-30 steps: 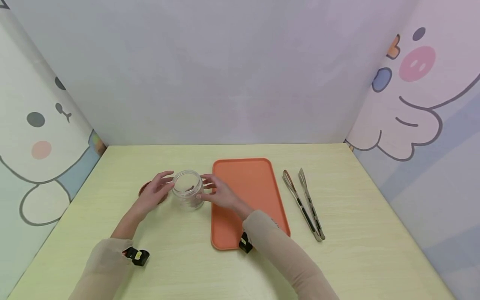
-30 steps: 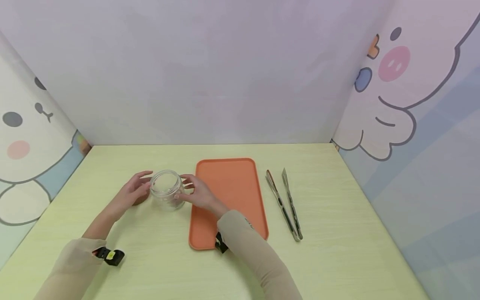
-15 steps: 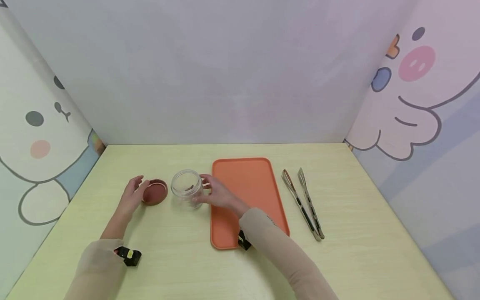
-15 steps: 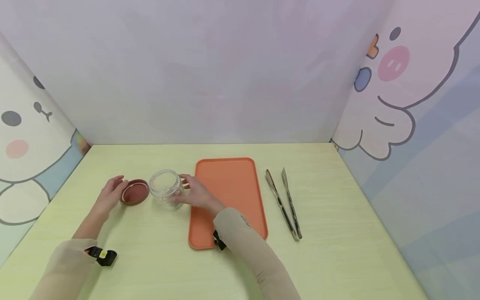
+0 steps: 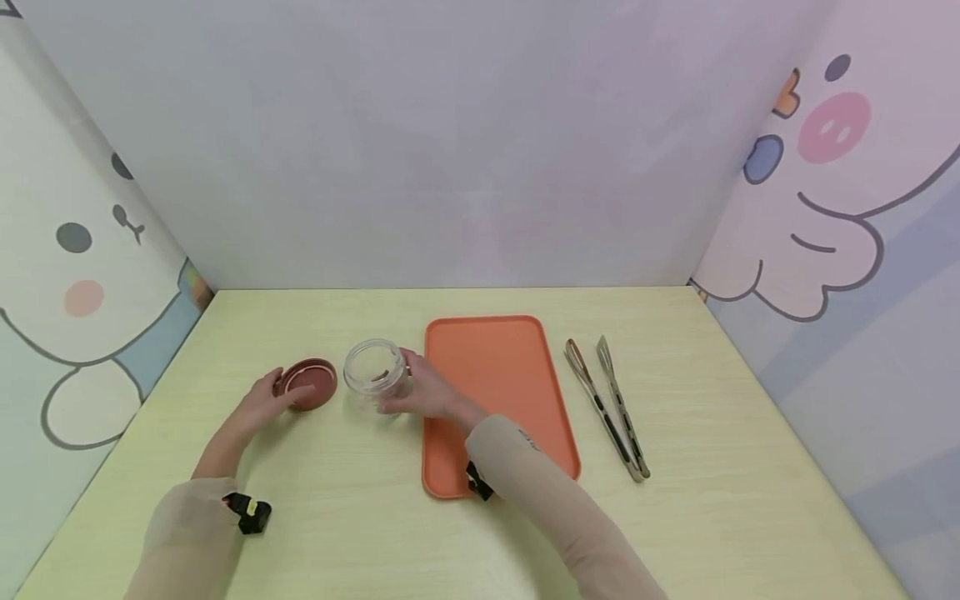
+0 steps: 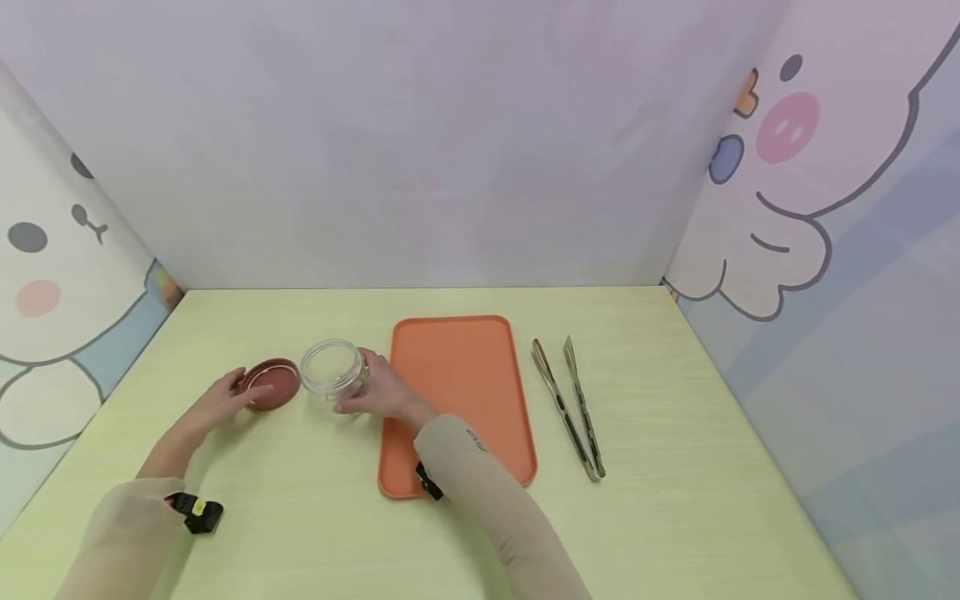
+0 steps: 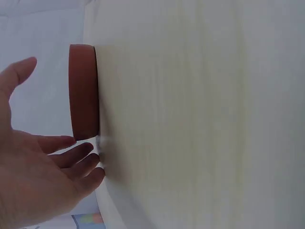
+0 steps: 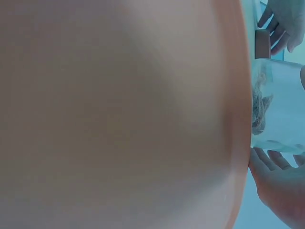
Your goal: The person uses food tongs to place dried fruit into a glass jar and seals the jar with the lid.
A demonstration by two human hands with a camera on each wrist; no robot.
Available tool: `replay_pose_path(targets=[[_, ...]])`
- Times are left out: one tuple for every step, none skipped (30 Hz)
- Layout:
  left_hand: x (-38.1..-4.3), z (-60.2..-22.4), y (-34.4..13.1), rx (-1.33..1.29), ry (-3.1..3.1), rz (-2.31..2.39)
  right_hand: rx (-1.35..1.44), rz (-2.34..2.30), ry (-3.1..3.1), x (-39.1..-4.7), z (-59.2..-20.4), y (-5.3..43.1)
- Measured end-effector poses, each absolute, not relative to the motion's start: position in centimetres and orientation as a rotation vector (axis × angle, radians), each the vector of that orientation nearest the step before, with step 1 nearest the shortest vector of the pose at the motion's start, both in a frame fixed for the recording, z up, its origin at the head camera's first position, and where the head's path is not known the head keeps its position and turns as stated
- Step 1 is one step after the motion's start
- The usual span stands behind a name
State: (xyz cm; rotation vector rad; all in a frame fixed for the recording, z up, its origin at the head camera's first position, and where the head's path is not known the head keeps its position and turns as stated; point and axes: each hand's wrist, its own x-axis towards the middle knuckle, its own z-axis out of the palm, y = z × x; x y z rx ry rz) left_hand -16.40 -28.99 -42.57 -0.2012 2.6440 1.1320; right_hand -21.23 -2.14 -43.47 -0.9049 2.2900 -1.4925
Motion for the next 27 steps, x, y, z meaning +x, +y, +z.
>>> replay_pose_path(targets=[[-16.4,-42.7,-29.0,-0.175,2.659,1.116,-0.926,-1.509,2.283,-21.3,-43.6,-2.3],[-16.4,-42.9,-29.1,-0.146,2.677,1.101,-0.937,-1.530,2.269,-21.3,-43.7,-2.4],[-16.5,-43.1,-29.1,-0.114,2.700,1.085,-0.947,-1.544,2.256,-21.3,-43.8,-2.5],[-16.5,-43.3,-29.1,-0.084,2.724,1.070,-0.955,-1.557,2.246,-21.3,-43.9,-2.6],[-16.5,-43.5,-29.2,-0.062,2.748,1.052,-0.944,-1.554,2.247,-21.3,-44.0,-2.6],[-16.5,-43.6,-29.2,-0.041,2.774,1.032,-0.923,-1.545,2.251,-21.3,-44.0,-2.7],[-16.6,-43.8,-29.2,-0.030,2.795,1.009,-0.901,-1.529,2.262,-21.2,-44.0,-2.7],[-16.6,-43.9,-29.2,-0.022,2.816,0.984,-0.874,-1.517,2.269,-21.2,-44.0,-2.8],[-16.6,-43.9,-29.1,-0.024,2.832,0.962,-0.849,-1.500,2.281,-21.1,-44.0,-2.8],[-16.7,-44.0,-29.1,-0.027,2.843,0.939,-0.824,-1.489,2.290,-21.1,-44.0,-2.8],[-16.7,-44.0,-29.0,-0.029,2.855,0.911,-0.801,-1.477,2.297,-21.1,-44.0,-2.8],[-16.8,-44.0,-29.0,-0.029,2.868,0.886,-0.786,-1.474,2.302,-21.0,-43.9,-2.8],[-16.8,-43.9,-28.9,-0.034,2.876,0.860,-0.780,-1.477,2.305,-21.0,-43.9,-2.8],[-16.8,-43.9,-28.9,-0.038,2.885,0.840,-0.771,-1.480,2.305,-21.0,-43.9,-2.8],[-16.9,-43.8,-28.8,-0.045,2.889,0.823,-0.767,-1.482,2.305,-21.0,-43.9,-2.8],[-16.9,-43.8,-28.8,-0.048,2.894,0.806,-0.763,-1.485,2.299,-21.1,-43.9,-2.8],[-16.9,-43.8,-28.7,-0.053,2.900,0.789,-0.757,-1.481,2.299,-21.1,-43.9,-2.8],[-16.9,-43.7,-28.6,-0.061,2.903,0.775,-0.751,-1.480,2.298,-21.1,-43.9,-2.8],[-16.9,-43.7,-28.6,-0.068,2.904,0.763,-0.746,-1.476,2.294,-21.1,-43.9,-2.8],[-16.9,-43.7,-28.5,-0.072,2.906,0.751,-0.738,-1.469,2.294,-21.1,-43.9,-2.7],[-16.9,-43.8,-28.4,-0.079,2.906,0.742,-0.734,-1.459,2.297,-21.1,-43.9,-2.7],[-16.9,-43.8,-28.4,-0.084,2.908,0.732,-0.731,-1.453,2.298,-21.1,-43.8,-2.7],[-16.9,-43.8,-28.4,-0.087,2.909,0.726,-0.733,-1.448,2.302,-21.0,-43.8,-2.7],[-16.9,-43.8,-28.4,-0.087,2.913,0.721,-0.741,-1.452,2.304,-21.0,-43.8,-2.6],[-16.9,-43.8,-28.4,-0.086,2.919,0.720,-0.740,-1.453,2.301,-20.8,-43.3,-2.6],[-16.9,-43.9,-28.4,-0.084,2.925,0.722,-0.742,-1.455,2.301,-20.5,-42.8,-2.5],[-16.9,-43.9,-28.4,-0.082,2.928,0.724,-0.742,-1.451,2.304,-20.4,-42.7,-2.5]])
